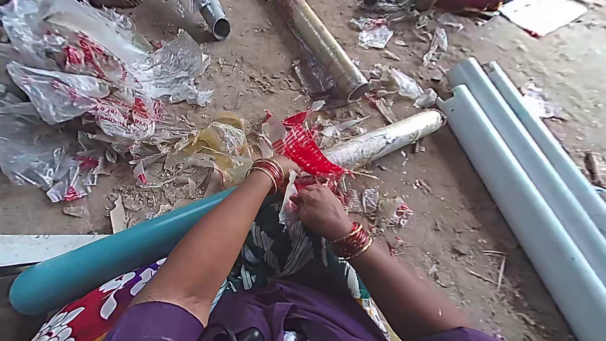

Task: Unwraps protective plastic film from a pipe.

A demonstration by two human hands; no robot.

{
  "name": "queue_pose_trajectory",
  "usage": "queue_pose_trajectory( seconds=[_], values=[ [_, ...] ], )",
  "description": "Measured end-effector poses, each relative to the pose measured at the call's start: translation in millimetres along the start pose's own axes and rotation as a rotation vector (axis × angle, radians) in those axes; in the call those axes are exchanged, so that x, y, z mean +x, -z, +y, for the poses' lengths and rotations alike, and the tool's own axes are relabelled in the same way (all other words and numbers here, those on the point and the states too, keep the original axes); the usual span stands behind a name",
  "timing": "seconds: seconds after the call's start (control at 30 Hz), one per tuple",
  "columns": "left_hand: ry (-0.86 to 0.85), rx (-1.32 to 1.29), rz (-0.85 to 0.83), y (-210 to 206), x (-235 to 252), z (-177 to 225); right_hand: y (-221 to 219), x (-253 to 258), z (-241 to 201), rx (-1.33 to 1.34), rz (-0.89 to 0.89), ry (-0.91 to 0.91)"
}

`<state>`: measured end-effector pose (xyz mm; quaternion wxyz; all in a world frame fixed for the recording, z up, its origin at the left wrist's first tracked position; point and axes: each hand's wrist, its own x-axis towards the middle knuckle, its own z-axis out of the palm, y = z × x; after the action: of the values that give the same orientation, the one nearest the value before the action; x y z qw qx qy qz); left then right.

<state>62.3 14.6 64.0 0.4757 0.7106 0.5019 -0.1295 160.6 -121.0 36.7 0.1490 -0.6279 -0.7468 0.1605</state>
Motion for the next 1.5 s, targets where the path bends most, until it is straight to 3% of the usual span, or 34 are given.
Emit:
queue_pose_trajectory(
  seconds=[0.13,0.4,0.57,0.63,0.73,0.83,0.9,0.93,1.0,1.07,1.17,1.27,1.37,1.5],
  values=[
    [0.183,0.017,0.066,-7,1,1,5,-16,8,0.046,0.054,0.033],
    [0.142,-0.161,0.118,-21,12,-25,26,-46,15,0.049,0.065,0.012],
    [0.125,-0.259,0.127,-12,8,-30,70,-89,4,-0.005,0.083,0.042],
    [0.082,-0.324,0.083,-9,13,-36,84,-101,16,0.104,0.113,-0.004],
    [0.023,-0.386,0.091,-8,12,-42,96,-90,45,0.68,0.312,-0.251],
    [-0.062,-0.302,0.125,-12,2,-43,101,-72,85,1.036,0.723,-0.497],
    [-0.06,-0.391,0.199,-19,-4,-49,103,-65,108,0.96,0.854,-0.721],
    [-0.021,-0.595,0.253,-19,-11,-52,105,-61,117,0.868,0.864,-0.78],
    [0.045,-0.931,0.307,-6,-43,-65,116,-54,124,0.667,0.87,-0.76],
    [0.08,-0.973,0.347,4,-80,-96,129,-52,124,0.598,0.922,-0.647],
    [0.112,-0.823,0.558,19,-126,-151,148,-19,93,0.682,1.045,-0.593],
    [0.248,-0.51,0.778,30,-165,-199,147,29,45,0.593,0.979,-0.475],
    [0.447,-0.235,0.825,25,-193,-216,119,70,-28,0.371,0.701,-0.252],
    [0.477,-0.005,0.802,-11,-181,-233,12,92,-85,-0.037,0.229,-0.012]
  ],
)
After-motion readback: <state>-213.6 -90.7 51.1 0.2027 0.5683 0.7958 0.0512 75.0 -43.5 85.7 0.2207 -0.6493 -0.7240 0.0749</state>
